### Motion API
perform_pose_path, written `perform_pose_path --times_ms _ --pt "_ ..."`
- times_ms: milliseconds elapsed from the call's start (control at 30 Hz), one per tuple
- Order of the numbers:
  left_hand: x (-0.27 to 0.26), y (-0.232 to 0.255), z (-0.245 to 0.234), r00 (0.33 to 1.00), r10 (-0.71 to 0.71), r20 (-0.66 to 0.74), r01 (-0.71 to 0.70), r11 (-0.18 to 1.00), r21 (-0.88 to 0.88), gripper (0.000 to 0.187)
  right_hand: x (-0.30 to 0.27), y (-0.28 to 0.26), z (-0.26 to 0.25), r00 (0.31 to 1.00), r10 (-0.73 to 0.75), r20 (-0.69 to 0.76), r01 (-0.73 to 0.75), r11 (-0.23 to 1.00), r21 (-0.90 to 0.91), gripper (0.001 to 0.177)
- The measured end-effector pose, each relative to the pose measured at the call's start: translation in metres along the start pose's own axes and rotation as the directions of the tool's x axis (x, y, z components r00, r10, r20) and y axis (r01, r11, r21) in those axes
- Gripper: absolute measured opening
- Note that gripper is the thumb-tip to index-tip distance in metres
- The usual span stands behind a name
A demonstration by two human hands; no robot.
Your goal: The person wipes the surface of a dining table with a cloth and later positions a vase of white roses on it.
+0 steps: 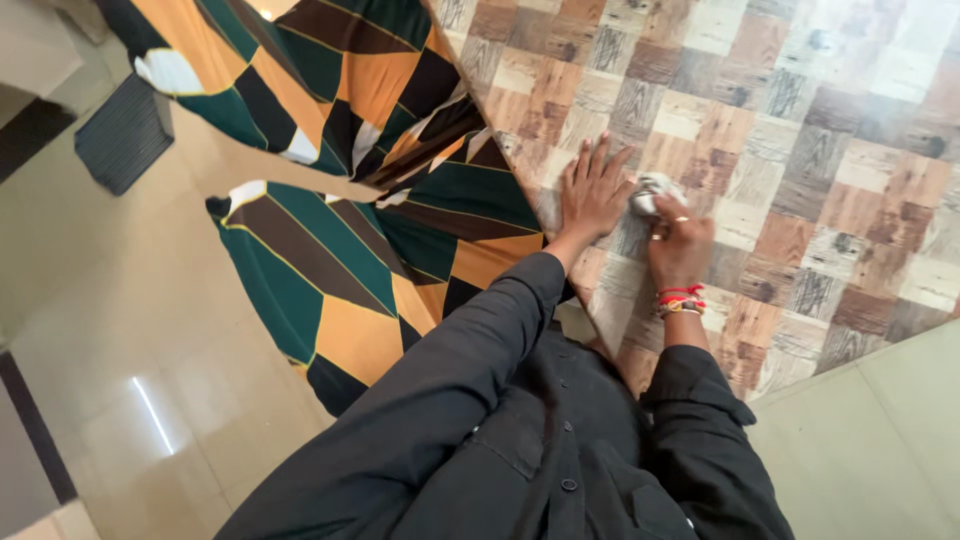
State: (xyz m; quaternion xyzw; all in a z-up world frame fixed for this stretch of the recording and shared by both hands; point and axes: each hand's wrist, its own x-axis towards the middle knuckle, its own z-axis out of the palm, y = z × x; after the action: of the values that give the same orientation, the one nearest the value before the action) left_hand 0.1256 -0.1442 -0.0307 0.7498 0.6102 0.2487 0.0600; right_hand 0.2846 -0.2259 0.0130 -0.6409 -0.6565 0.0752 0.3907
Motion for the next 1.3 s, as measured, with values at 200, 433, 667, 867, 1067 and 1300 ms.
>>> perform_pose_path --times_ms 200,433,667,867,1067,1300 --pt "0.001 -0.01 0.001 0.999 -0.034 0.022 0.036 0.993 -0.116 0.048 -0.004 -0.014 0.013 0.996 -0.03 -0.086 0.018 0.99 -0.141 0.038" --pt "0.042 -0.036 -0.009 0.983 -0.18 -0.035 0.164 0.95 -0.264 0.028 -0.008 -0.039 0.058 0.972 -0.099 0.211 0.123 0.987 -0.105 0.019" --pt "0.09 -0.086 -0.057 0.988 -0.131 -0.081 0.126 0.99 -0.064 0.062 0.051 -0.046 0.049 0.988 -0.123 -0.088 0.113 0.987 -0.115 0.039" --pt "0.151 -0.124 -0.071 0.987 -0.127 0.098 0.121 0.99 0.066 0.075 0.106 -0.024 0.073 0.992 0.02 -0.127 -0.045 0.98 -0.195 0.038" --pt "0.163 -0.128 -0.08 0.983 -0.106 0.149 0.075 0.977 0.201 0.074 0.182 0.021 0.104 0.991 0.049 -0.126 -0.074 0.978 -0.196 0.033" --pt "0.173 -0.121 -0.08 0.996 -0.067 0.061 0.05 0.97 0.237 0.066 0.272 0.02 0.156 0.982 0.037 -0.187 -0.07 0.982 -0.178 0.043"
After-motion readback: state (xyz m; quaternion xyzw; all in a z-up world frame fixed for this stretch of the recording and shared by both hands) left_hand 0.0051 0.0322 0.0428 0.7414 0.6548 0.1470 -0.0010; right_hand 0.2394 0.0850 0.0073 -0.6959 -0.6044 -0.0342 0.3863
